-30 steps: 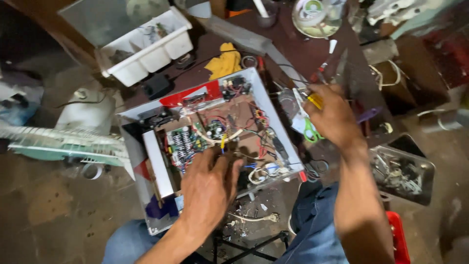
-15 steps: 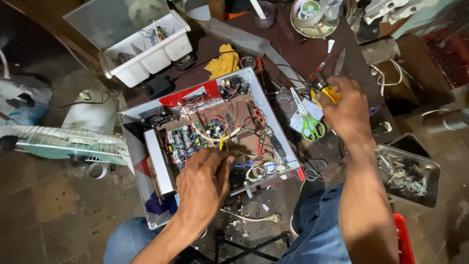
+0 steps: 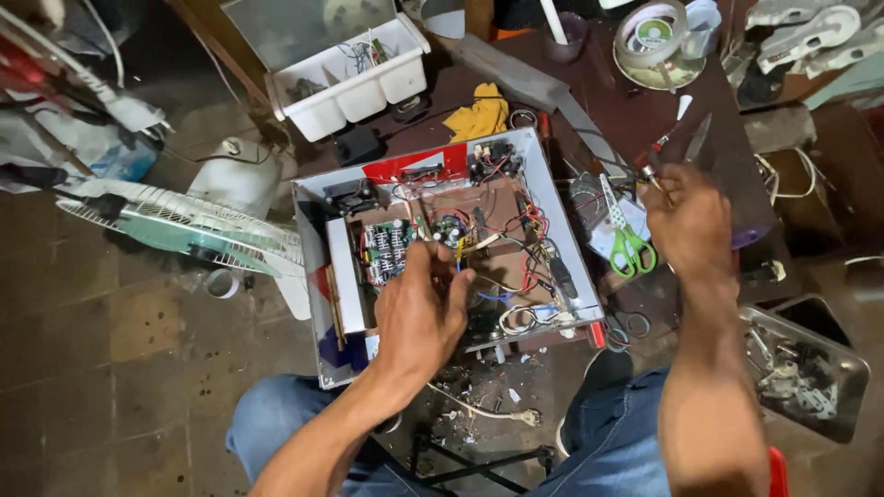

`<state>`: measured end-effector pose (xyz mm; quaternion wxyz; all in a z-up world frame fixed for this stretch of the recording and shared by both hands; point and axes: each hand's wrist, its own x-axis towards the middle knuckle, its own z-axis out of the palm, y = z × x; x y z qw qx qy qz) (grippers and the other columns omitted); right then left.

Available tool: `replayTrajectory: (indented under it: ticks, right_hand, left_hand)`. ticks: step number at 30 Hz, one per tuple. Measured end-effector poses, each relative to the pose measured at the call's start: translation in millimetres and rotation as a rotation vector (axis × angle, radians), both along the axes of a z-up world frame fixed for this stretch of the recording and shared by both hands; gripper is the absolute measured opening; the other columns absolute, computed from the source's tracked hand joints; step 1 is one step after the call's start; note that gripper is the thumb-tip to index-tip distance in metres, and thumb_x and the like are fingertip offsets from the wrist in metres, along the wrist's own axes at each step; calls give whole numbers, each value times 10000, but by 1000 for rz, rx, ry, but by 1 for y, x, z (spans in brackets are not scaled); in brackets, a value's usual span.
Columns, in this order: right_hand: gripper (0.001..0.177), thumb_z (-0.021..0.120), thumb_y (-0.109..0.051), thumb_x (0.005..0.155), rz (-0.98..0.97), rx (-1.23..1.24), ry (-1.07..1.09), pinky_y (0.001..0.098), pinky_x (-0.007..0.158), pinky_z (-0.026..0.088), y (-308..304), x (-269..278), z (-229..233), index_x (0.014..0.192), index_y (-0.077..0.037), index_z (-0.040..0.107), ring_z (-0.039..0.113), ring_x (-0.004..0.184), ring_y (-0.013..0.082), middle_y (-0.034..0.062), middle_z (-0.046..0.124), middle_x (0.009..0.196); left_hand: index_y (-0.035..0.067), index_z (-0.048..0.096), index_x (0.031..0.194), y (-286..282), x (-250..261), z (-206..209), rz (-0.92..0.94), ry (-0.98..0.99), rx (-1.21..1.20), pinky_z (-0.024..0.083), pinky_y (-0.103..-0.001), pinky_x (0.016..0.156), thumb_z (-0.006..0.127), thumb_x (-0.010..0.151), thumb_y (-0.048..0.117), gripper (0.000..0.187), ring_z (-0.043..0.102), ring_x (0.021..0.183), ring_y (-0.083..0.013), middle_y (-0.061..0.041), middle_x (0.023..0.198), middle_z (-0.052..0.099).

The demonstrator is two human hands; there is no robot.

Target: The person is repairing an electronic device by manipulating wires and components inside an open metal casing. They use a screwdriver to adjust connections and a multimeter to test the circuitry.

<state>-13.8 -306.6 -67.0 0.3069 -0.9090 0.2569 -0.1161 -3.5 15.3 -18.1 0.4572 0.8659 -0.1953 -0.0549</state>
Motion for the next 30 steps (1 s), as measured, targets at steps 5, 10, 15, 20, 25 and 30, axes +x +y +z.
replayTrajectory:
  ticks: [5, 10, 15, 20, 25, 30]
  right_hand:
    - [363, 661, -16, 956, -34, 36, -170, 487, 1004, 474, 12, 0, 13, 1294, 65, 557, 566, 1095, 422, 262, 484, 1215]
    - [345, 637, 85, 885, 32, 108, -351, 432, 886, 554, 18, -6, 18, 1218, 89, 547, 581, 992, 336, 241, 459, 1174]
    - [237, 687, 59, 969, 86, 167, -421, 311, 695, 541, 29, -10, 25, 1194, 64, 611, 615, 827, 223, 156, 662, 1010]
    - [134, 831, -66, 859, 154, 166, -525, 285, 650, 527, 70, -13, 31, 961, -106, 753, 699, 783, 194, 97, 727, 858]
    - [178, 793, -32, 796, 449, 270, -254, 439, 803, 589, 136, -20, 82, 956, 11, 728, 725, 874, 389, 233, 735, 883]
    - [362, 800, -193, 808, 605, 84, 328, 562, 915, 515, 164, -6, 92, 1110, -30, 685, 728, 980, 406, 206, 763, 952]
  left_hand:
    - [112, 495, 1072, -3, 9, 8, 102, 152, -57, 522, -331, 534, 694, 920, 136, 252, 580, 545, -142, 10, 733, 668]
    - [120, 519, 1207, 1, 32, 26, 110, 501, -5, 611, -299, 716, 657, 933, 142, 308, 672, 805, -139, -42, 984, 712]
    - [115, 680, 987, 5, 83, 24, -8, 19, 86, 635, -394, 932, 651, 917, 32, 112, 745, 999, -223, -70, 1066, 753]
    - [115, 726, 963, 3, 107, -1, 87, -93, 3, 560, -397, 699, 707, 839, 93, 127, 745, 733, -310, -97, 818, 746]
    - [99, 724, 973, 14, 105, -9, 155, -241, 87, 542, -511, 711, 721, 866, 124, 110, 719, 841, -418, -144, 854, 750]
    - [78, 700, 1006, 21, 104, -4, 108, -354, 20, 542, -454, 657, 673, 924, 81, 87, 720, 702, -330, -127, 838, 743]
